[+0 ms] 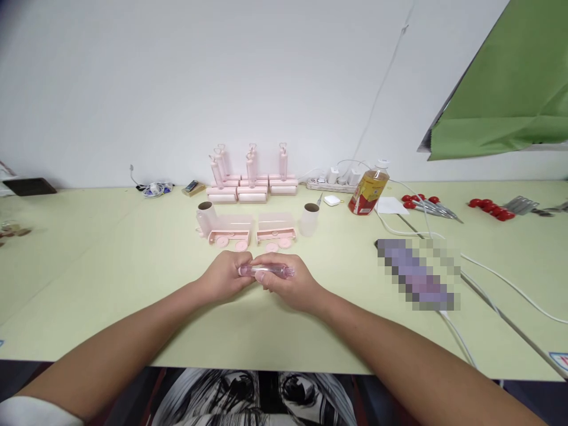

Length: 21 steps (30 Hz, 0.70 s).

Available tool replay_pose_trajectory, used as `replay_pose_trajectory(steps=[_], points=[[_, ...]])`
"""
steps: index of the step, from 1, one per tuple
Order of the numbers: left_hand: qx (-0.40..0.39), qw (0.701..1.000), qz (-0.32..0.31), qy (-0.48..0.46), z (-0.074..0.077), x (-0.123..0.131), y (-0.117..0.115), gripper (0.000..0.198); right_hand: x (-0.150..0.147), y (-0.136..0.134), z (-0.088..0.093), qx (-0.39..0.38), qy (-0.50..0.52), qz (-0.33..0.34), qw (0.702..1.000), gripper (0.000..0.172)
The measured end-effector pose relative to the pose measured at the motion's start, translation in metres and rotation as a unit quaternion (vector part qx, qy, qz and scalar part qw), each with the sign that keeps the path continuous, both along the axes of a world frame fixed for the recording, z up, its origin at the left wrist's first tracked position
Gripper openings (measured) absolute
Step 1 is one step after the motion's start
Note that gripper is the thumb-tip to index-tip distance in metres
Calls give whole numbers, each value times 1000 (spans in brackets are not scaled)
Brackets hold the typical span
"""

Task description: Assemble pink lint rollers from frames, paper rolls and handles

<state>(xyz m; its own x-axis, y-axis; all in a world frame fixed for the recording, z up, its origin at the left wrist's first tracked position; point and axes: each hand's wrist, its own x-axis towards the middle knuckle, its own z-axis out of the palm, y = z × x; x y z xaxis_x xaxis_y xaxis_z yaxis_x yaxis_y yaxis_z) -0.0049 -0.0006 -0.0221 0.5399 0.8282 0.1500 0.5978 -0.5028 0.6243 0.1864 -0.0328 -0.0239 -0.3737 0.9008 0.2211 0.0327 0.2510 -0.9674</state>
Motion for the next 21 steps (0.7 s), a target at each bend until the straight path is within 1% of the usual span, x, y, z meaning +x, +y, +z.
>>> replay_pose_trajectory(steps=[4,6,7,8,9,10,12,14,15,16,18,21], points=[[-54,995,-42,-79,-1,-1,0,30,6,-2,5,104,-39,22,994,25],[-102,983,-61,-141,0,-3,2,35,10,-3,7,132,-21,34,990,23],[-120,975,-59,-175,1,-4,4,38,12,-4,9,139,-9,30,990,23],[-128,969,-47,-207,2,-7,7,41,16,-4,12,144,0,15,989,24],[-123,965,-28,-229,3,-10,10,42,21,-2,15,151,3,-14,988,25],[-107,965,-5,-238,4,-13,13,41,26,0,19,159,-5,-55,986,26],[-73,970,25,-231,4,-19,19,34,41,9,28,175,-42,-165,970,30],[-71,972,16,-223,2,-23,22,21,58,24,36,164,-102,-279,941,32],[-79,971,2,-227,0,-24,22,15,67,32,38,143,-147,-318,926,30],[-88,968,-14,-236,-3,-25,22,11,75,40,40,122,-194,-339,912,26],[-94,964,-41,-244,-6,-24,19,9,90,54,38,85,-285,-337,893,22],[-81,975,-55,-202,-5,-21,13,9,101,68,26,32,-375,-320,869,24]])
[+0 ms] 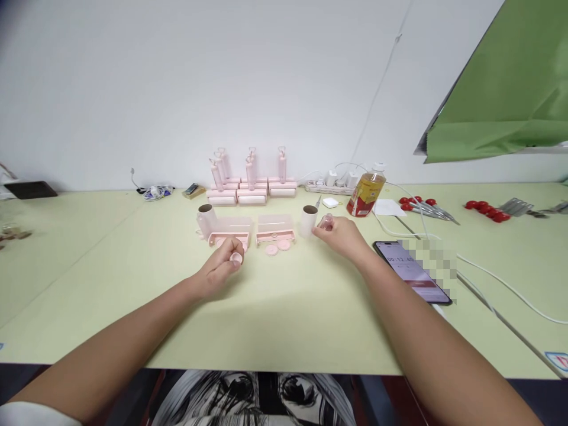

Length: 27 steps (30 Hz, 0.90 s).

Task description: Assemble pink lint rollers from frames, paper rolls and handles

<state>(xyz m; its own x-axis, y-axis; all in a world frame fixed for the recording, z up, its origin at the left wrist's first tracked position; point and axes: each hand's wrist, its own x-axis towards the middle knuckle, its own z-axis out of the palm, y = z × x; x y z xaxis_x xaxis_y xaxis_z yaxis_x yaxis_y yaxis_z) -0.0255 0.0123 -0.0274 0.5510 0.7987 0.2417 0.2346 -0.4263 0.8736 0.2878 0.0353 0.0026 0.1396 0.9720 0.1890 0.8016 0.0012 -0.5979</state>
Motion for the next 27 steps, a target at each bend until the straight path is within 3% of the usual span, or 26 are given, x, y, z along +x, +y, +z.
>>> replay_pose_trajectory(steps=[5,13,18,20,22,23,24,27], points=[[18,997,3,70,3,4,-3,22,-4,13,-22,-43,-32,-24,998,32],[51,997,19,53,-5,7,5,31,-10,31,-33,-33,-55,-25,998,30],[36,997,51,45,-4,6,4,33,-4,17,-19,-70,-7,-40,997,66],[39,998,50,25,-3,5,3,30,-11,3,-10,-49,26,-57,997,53],[65,997,36,9,-2,7,0,28,-28,-14,-5,-29,100,-11,995,33],[90,996,22,3,-2,9,-2,27,-39,-23,-5,-63,172,60,981,35],[120,993,5,-4,-2,11,-5,27,-52,-32,-6,-117,257,135,950,39],[213,975,-51,-27,-3,21,-11,26,-87,-54,-19,-248,481,301,785,39]])
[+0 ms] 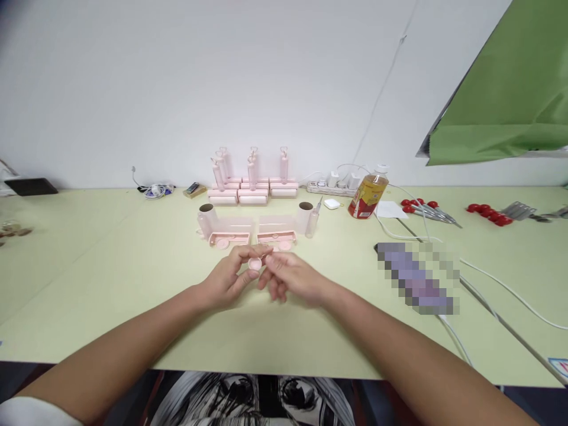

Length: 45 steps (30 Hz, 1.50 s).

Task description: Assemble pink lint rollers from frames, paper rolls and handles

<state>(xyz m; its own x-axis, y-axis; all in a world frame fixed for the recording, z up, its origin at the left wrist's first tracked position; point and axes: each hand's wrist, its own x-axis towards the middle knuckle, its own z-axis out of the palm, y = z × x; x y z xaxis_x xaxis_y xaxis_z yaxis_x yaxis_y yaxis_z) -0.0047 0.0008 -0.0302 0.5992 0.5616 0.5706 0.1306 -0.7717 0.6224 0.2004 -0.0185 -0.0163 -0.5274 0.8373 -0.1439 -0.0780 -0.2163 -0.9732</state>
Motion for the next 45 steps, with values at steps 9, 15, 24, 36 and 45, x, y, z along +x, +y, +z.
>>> replay_pose_trajectory(steps=[9,15,24,36,45], points=[[68,998,5,-17,-3,8,-3,22,-19,-6,-21,-51,153,16,987,32],[122,990,75,-3,0,5,-6,22,-17,-4,-13,-69,204,-5,976,25],[31,999,42,-4,-3,3,1,30,24,16,11,231,-191,-212,930,34],[-74,977,80,182,-3,-8,9,26,54,54,-9,242,-637,-219,698,21],[-99,960,58,257,-2,-9,10,29,60,44,7,238,-581,-259,734,21]])
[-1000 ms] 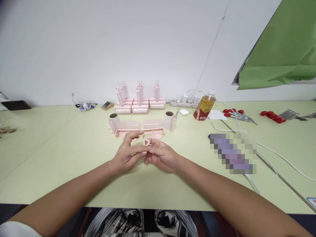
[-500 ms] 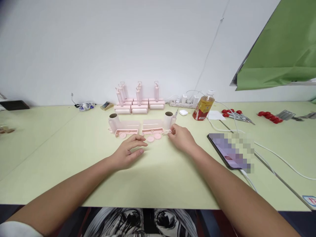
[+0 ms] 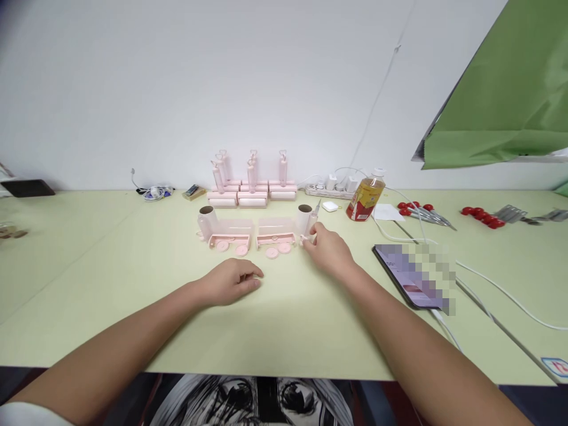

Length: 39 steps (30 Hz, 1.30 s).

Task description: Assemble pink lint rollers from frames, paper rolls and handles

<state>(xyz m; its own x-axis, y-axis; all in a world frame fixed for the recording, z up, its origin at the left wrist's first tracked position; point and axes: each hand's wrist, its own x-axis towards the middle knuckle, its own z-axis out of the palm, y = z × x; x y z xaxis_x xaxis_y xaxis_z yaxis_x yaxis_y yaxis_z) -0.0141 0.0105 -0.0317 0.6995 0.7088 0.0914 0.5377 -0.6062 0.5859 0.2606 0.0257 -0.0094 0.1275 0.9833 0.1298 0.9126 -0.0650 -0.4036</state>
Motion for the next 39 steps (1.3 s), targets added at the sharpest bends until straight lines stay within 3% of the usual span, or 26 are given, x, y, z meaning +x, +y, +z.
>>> replay_pose_trajectory(steps=[3,7,10,17,39], points=[[-17,1000,-7,-13,0,-1,1,29,-5,-11,6,7,28,57,998,19],[-27,999,-7,-17,0,-1,1,29,-24,-29,2,-123,81,258,955,25],[-29,999,-10,-24,1,-1,1,29,-36,-35,-4,-164,50,317,933,18],[-30,999,-10,-21,0,-2,2,30,-30,-31,-9,-182,110,325,921,18],[-41,999,-7,-1,-1,-5,0,30,-31,-30,-13,-168,89,324,927,30]])
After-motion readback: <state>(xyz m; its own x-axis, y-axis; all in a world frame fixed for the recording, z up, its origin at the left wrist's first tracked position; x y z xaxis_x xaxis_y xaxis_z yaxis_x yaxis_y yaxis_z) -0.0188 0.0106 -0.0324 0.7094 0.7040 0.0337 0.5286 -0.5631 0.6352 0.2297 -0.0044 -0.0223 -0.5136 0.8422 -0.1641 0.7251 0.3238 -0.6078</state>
